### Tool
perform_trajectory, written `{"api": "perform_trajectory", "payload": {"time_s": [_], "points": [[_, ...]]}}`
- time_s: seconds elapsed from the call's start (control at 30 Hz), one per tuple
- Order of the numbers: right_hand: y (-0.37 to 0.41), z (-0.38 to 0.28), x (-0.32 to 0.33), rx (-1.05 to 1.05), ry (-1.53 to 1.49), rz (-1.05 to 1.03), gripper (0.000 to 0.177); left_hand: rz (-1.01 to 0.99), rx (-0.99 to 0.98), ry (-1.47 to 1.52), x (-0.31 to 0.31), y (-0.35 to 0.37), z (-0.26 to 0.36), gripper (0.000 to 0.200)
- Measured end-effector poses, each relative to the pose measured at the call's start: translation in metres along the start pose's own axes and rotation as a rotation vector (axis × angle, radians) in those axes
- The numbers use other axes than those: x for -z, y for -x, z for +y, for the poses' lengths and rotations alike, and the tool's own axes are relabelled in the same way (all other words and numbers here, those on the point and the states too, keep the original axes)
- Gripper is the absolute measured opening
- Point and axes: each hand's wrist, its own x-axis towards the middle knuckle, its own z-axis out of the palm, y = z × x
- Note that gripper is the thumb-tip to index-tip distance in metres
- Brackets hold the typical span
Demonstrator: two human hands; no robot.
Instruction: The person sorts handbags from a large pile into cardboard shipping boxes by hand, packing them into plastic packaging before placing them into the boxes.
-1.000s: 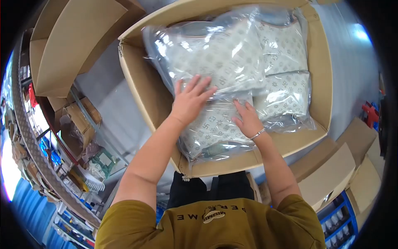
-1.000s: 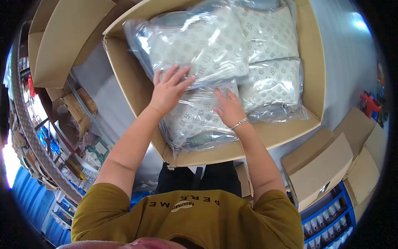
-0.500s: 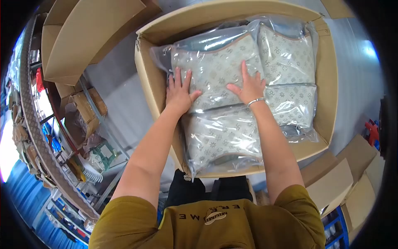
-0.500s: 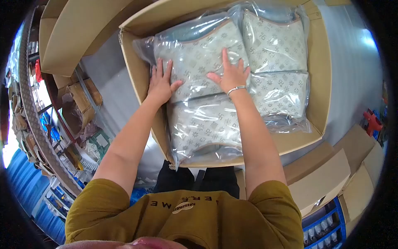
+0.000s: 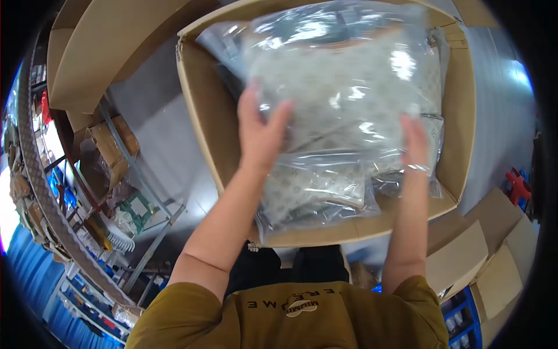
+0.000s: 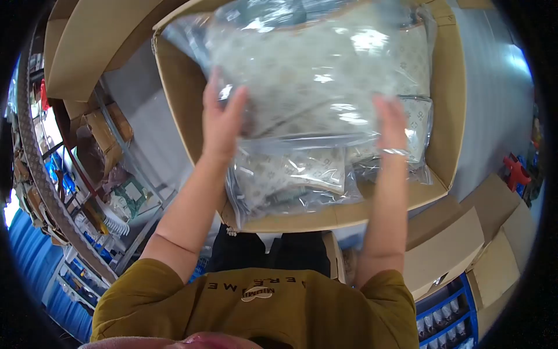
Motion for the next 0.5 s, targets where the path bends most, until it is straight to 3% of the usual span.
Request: {"api": "perform_trajectory", "payload": {"time_s": [0.03, 0.1, 0.13, 0.17, 0.2, 0.27, 0.33, 0.37, 0.4, 0.43, 0.5], "points": [[0.001, 0.002, 0.034, 0.049, -0.069, 0.075, 0.043, -0.052, -0.101, -0.138, -0.017, 0.01, 0.01, 0.075], [0.001, -0.001, 0.105, 0.096, -0.107, 0.285, 0.038, -0.325, -0.178, -0.125, -0.052, 0.03, 0.024, 0.073], [0.008, -0.002, 0.14, 0.124, 0.206, 0.41, 0.036, -0.318, -0.177, -0.119, -0.059, 0.033, 0.022, 0.073], [0.011, -0.004, 0.169, 0.158, 0.516, 0.532, 0.034, -0.34, -0.249, -0.296, -0.066, 0.032, 0.014, 0.071], [0.02, -0.015, 0.173, 0.166, 0.519, 0.53, 0.034, -0.362, -0.316, -0.476, -0.07, 0.03, 0.004, 0.069], [0.042, -0.036, 0.157, 0.411, 0.695, 0.488, 0.035, -0.47, -0.187, -0.98, -0.052, 0.008, -0.032, 0.068], [0.065, -0.054, 0.08, 0.535, 0.563, 0.088, 0.028, -0.714, 0.063, -1.207, -0.035, 0.012, -0.062, 0.065], [0.061, -0.038, 0.04, 0.432, 0.299, -0.152, 0.025, -0.721, 0.069, -1.213, -0.029, 0.019, -0.064, 0.065], [0.063, -0.056, -0.002, 0.277, 0.473, -0.426, 0.026, -0.695, -0.052, -1.173, -0.023, 0.032, -0.064, 0.063], [0.046, -0.035, -0.031, 0.521, 0.715, -0.569, 0.027, -0.668, -0.171, -1.131, -0.019, 0.045, -0.061, 0.062], [0.029, -0.023, -0.096, 0.556, 0.878, -0.696, 0.03, -0.638, -0.256, -1.149, -0.014, 0.06, -0.047, 0.061]]}}
